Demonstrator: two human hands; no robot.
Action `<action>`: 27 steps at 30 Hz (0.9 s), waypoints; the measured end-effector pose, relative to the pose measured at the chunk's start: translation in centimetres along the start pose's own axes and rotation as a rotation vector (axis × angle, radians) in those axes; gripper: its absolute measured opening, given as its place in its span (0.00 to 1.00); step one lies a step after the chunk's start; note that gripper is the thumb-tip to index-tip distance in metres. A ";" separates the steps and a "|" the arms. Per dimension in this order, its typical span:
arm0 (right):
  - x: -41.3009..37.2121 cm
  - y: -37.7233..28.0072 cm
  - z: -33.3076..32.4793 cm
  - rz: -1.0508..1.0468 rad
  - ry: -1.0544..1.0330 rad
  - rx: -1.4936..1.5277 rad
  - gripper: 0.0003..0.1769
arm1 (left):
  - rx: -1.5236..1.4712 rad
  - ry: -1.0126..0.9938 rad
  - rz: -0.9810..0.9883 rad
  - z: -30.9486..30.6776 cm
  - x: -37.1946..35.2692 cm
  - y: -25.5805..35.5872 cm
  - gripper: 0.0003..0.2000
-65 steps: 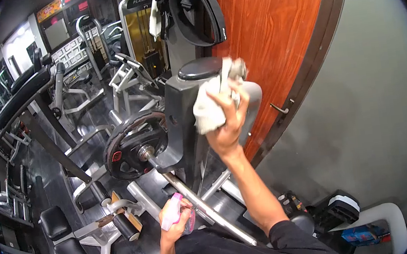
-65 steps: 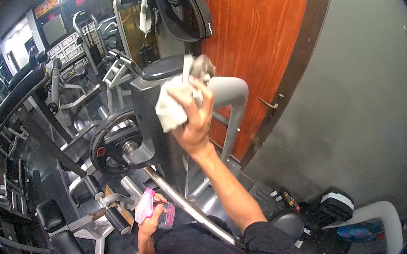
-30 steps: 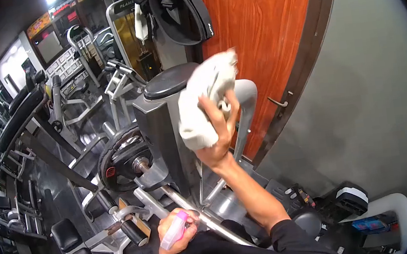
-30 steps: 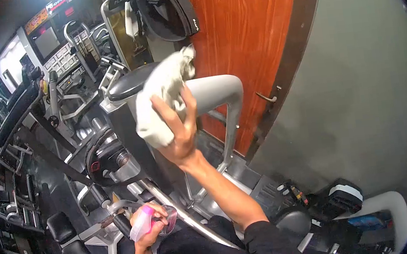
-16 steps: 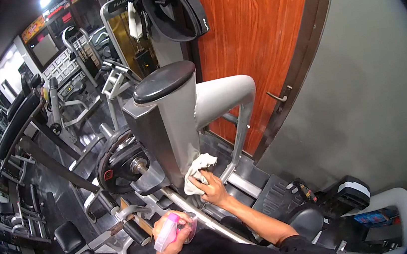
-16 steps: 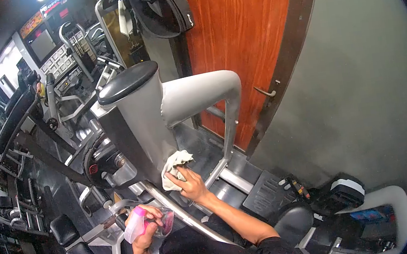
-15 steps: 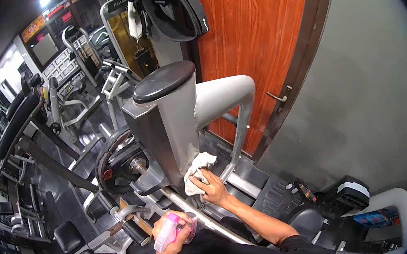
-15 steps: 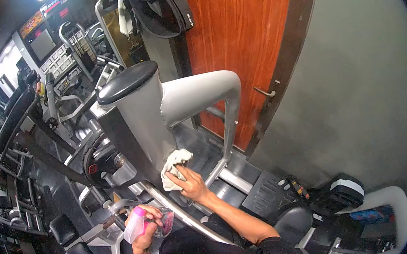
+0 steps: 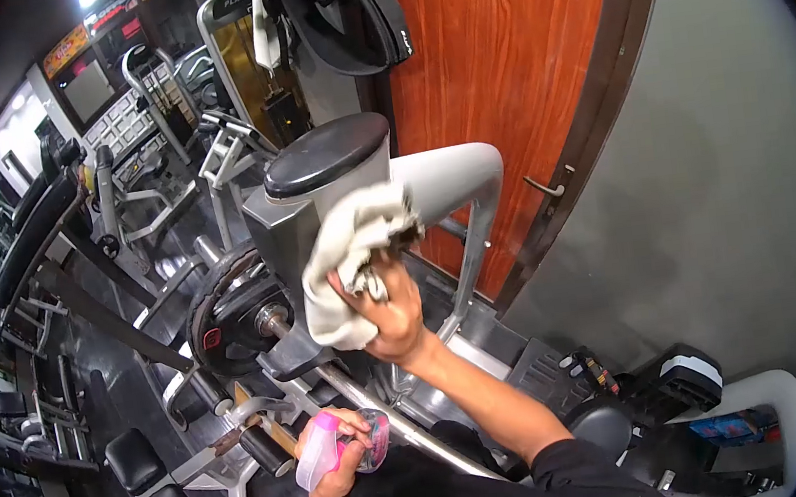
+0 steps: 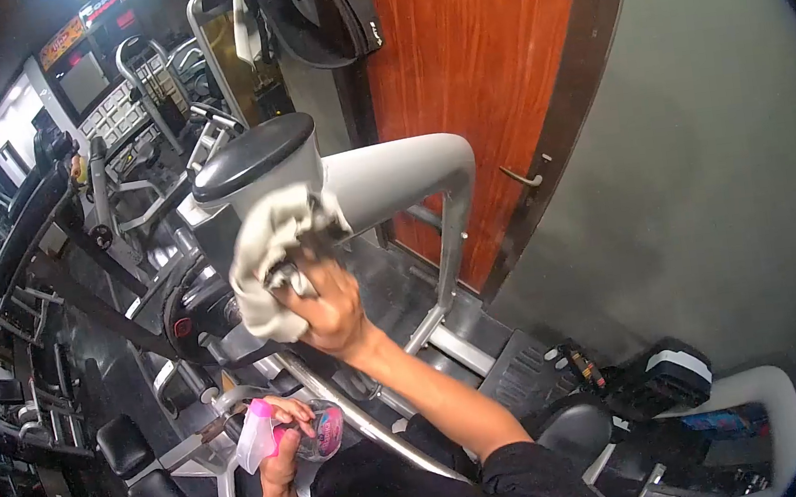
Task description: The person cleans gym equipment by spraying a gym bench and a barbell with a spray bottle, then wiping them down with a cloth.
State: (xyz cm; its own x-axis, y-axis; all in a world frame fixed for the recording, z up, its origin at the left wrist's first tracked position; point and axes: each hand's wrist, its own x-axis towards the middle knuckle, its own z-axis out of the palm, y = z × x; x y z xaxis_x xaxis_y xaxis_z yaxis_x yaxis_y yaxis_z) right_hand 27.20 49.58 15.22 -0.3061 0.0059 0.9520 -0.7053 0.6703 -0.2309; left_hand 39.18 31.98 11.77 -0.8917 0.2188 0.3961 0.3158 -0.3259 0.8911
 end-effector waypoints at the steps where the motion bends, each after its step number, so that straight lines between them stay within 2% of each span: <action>1: -2.8 0.2 0.3 0.043 -0.044 0.035 0.25 | 0.009 -0.005 0.004 -0.1 0.0 0.0 0.11; 2: -5.1 0.4 0.7 0.044 -0.017 0.038 0.26 | 0.006 -0.006 0.003 0.0 0.1 0.1 0.11; 3: -8.4 0.2 0.9 0.150 -0.105 0.097 0.27 | 0.003 -0.006 0.003 0.1 0.3 0.2 0.11; 6: -13.9 1.1 -0.5 0.162 -0.221 0.090 0.28 | 0.034 -0.038 0.021 0.0 0.5 0.5 0.11; 8: -16.1 2.4 -1.7 0.351 -0.324 0.245 0.30 | 0.068 -0.060 0.047 0.1 0.7 0.5 0.11; 10: -13.5 2.0 -3.7 0.438 -0.142 0.099 0.28 | 0.071 -0.053 0.004 0.5 0.8 0.6 0.10; 11: -11.6 3.1 -3.2 0.335 0.071 0.051 0.28 | 0.068 -0.054 0.008 0.6 0.8 0.6 0.10; 13: -5.6 3.9 -4.5 0.256 0.206 -0.048 0.31 | 0.080 -0.115 -0.031 0.6 0.6 0.7 0.14; 14: -3.3 4.2 -4.8 0.222 0.250 -0.090 0.30 | 0.080 -0.109 -0.030 0.7 0.6 0.7 0.14; 16: 1.7 4.3 -4.8 0.256 0.404 -0.006 0.31 | 0.093 -0.132 -0.005 0.8 0.6 0.7 0.14; 18: 5.9 3.9 -5.6 0.187 0.314 -0.052 0.35 | 0.083 -0.099 -0.032 1.2 0.5 0.9 0.11; 20: 8.0 3.5 -5.1 0.196 0.120 0.129 0.33 | 0.075 -0.072 -0.056 1.4 0.6 1.0 0.09; 21: 7.8 3.2 -3.8 0.238 0.134 0.107 0.32 | 0.072 -0.073 -0.058 1.5 0.7 1.0 0.09; 22: 7.0 3.3 -2.6 0.280 0.148 0.085 0.31 | 0.068 -0.074 -0.061 1.5 0.7 1.0 0.10; 23: 5.6 3.8 -2.5 0.125 0.114 -0.026 0.30 | 0.066 -0.076 -0.062 1.5 0.6 1.0 0.10; 24: 3.9 4.5 -2.2 0.065 0.077 -0.130 0.30 | 0.072 -0.078 -0.067 1.5 0.7 1.0 0.10; 27: -1.4 2.1 -1.9 0.204 0.038 -0.059 0.32 | 0.058 -0.067 -0.083 1.6 1.0 0.8 0.09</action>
State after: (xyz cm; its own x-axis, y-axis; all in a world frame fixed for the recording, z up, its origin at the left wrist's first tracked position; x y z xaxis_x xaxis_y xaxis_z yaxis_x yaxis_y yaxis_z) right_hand 27.38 52.35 13.75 -0.4140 0.1733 0.8936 -0.5922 0.6943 -0.4090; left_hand 39.07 33.40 13.22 -0.8926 0.3044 0.3325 0.2616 -0.2511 0.9320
